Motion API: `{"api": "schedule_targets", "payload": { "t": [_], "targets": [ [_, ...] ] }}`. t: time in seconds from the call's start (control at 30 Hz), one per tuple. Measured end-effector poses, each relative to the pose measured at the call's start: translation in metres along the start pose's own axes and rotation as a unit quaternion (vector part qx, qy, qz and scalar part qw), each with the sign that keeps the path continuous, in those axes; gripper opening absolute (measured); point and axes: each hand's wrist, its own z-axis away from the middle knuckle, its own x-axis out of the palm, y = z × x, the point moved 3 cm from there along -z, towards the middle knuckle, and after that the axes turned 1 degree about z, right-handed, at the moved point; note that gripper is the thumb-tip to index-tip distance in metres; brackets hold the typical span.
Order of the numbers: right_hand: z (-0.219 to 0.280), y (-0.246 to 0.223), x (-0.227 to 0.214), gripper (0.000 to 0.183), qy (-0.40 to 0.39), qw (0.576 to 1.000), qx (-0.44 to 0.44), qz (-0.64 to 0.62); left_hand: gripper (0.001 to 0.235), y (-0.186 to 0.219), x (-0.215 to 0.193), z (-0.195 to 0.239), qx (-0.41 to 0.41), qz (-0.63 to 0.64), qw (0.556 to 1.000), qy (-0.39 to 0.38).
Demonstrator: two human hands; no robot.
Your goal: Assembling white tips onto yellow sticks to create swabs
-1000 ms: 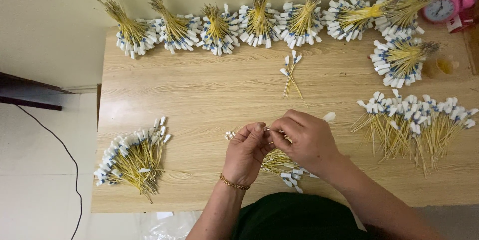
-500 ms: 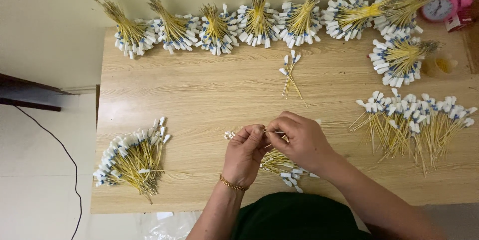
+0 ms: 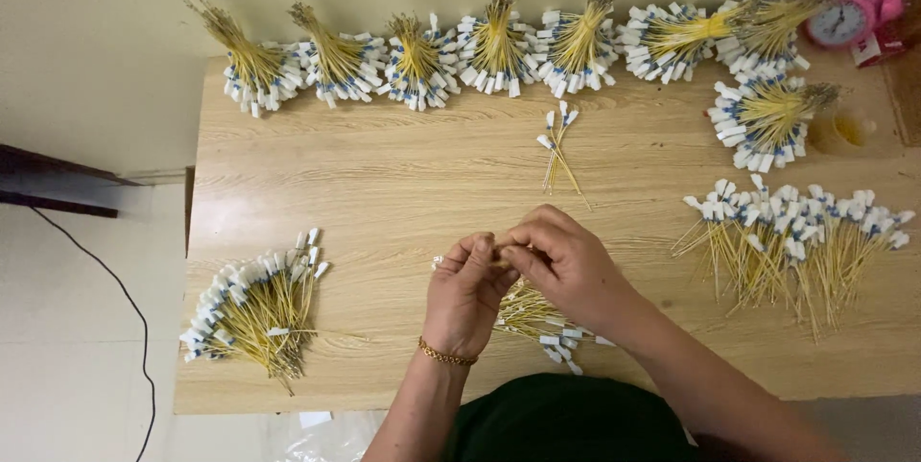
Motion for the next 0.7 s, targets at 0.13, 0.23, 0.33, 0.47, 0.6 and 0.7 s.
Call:
{"api": "schedule_targets", "payload": {
  "t": [0.13,0.23,0.33,0.47,0.6,0.7],
  "targets": [
    [0.001,-0.003,-0.004,0.011,-0.029,0.999,0.005,-0.036,0.012,0.005,0.004,0.002,0.002,0.014,1.000,-0.010],
    [0.002,0.000,-0.006,0.007,-0.035,0.999,0.003,-0.007,0.015,0.005,0.007,0.004,-0.005,0.018,1.000,-0.012],
    [0.004,0.004,-0.005,0.003,-0.018,0.998,-0.030,0.055,0.016,0.005,0.008,0.005,-0.008,0.021,1.000,-0.014],
    [0.004,0.003,-0.004,0.004,-0.021,0.992,-0.067,0.108,0.015,0.006,0.008,0.005,-0.002,0.022,1.000,-0.012],
    [0.003,0.004,-0.004,0.008,0.002,0.986,-0.107,0.125,0.016,0.002,0.004,0.003,-0.008,0.028,1.000,-0.011],
    [0.006,0.010,-0.006,0.009,0.030,0.984,-0.097,0.148,0.017,-0.003,0.002,0.001,-0.012,0.036,0.999,-0.014]
  ]
}}
